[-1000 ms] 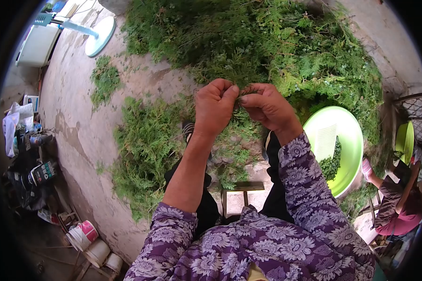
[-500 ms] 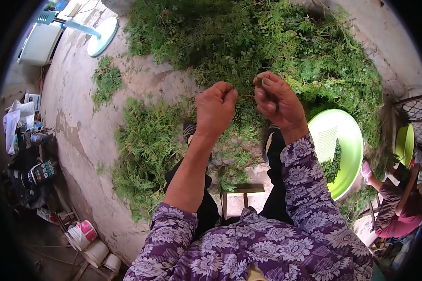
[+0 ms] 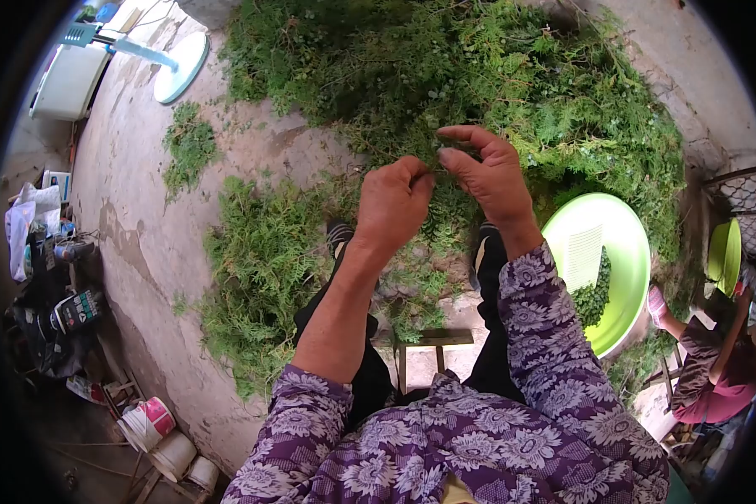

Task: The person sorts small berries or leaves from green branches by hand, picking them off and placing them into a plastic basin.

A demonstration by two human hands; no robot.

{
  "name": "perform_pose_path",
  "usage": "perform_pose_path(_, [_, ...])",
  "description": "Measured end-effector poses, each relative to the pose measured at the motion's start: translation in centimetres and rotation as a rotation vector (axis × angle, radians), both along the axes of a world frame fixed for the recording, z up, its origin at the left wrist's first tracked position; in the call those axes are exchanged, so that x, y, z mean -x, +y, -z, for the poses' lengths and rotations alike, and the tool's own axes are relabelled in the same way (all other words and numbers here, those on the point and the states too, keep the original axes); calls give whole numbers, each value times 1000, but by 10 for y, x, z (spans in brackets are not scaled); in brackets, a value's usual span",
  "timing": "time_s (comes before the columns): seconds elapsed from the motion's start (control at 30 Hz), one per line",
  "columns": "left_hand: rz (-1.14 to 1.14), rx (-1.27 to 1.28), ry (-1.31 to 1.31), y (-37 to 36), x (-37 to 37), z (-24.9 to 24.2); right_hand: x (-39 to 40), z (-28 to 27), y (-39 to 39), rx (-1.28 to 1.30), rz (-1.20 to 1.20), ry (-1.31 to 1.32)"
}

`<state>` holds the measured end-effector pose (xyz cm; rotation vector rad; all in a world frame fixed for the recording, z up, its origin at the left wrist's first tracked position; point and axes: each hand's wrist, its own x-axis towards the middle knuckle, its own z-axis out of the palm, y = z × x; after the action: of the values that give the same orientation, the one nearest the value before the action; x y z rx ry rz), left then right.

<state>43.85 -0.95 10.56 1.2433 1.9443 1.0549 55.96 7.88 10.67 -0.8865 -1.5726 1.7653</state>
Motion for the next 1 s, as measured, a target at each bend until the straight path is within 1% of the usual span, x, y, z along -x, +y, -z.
perform_pose_path(0.03, [0, 0, 0, 0, -1, 0, 1, 0, -1, 0, 0, 0])
perform_pose_path(0.1, [49, -6, -58, 0, -2, 1, 3, 1, -3, -144, -28, -27])
perform_pose_path(0.13, [49, -5, -58, 0, -2, 1, 3, 1, -3, -144, -28, -27])
perform_pose_path(0.2, [67, 37, -90, -8, -4, -2, 2, 1, -8, -49, 32, -48])
perform_pose_path(0.23, [66, 37, -90, -8, -4, 1, 0, 2, -7, -50, 32, -49])
perform_pose_path(0.3, [141, -25, 27, -9, -3, 10, -2, 5, -4, 7, 27, -80])
perform_pose_path(0.33, [140, -25, 27, -9, -3, 9, -2, 7, -5, 7, 26, -80])
perform_pose_path(0.4, [318, -90, 573, -10, -3, 5, -2, 10, -8, -283, 46, -210])
perform_pose_path(0.43, [315, -88, 572, -10, -2, 5, -1, 11, -9, -282, 42, -210])
perform_pose_path(0.5, [282, 30, 305, -2, 7, 7, 4, 14, -5, -363, 15, -134])
perform_pose_path(0.53, [282, 29, 306, -2, 7, 4, 4, 13, -5, -364, 15, -133])
perform_pose_path(0.6, [166, 60, -89, -2, 9, -4, 3, 10, -5, -256, -40, -141])
perform_pose_path(0.63, [165, 60, -90, -2, 10, -1, 3, 10, -6, -256, -42, -142])
perform_pose_path(0.7, [180, 100, -401, -1, 12, 6, 3, 10, -6, -145, -85, -67])
perform_pose_path(0.73, [179, 100, -401, 0, 12, 6, 3, 8, -6, -145, -87, -67])
perform_pose_path(0.8, [167, 10, -665, 0, 12, 3, 2, 0, -6, -3, -99, -30])
perform_pose_path(0.83, [166, 10, -664, 0, 12, 1, 2, -4, -6, -3, -100, -30])
perform_pose_path(0.9, [170, 12, -650, -1, 13, -2, 1, -9, -7, 209, -131, 31])
perform_pose_path(0.93, [170, 11, -650, -1, 14, -3, -1, -8, -5, 209, -131, 31])
perform_pose_path(1.0, [211, 24, -678, -1, 15, -5, -7, -3, 2, 429, -256, 136])
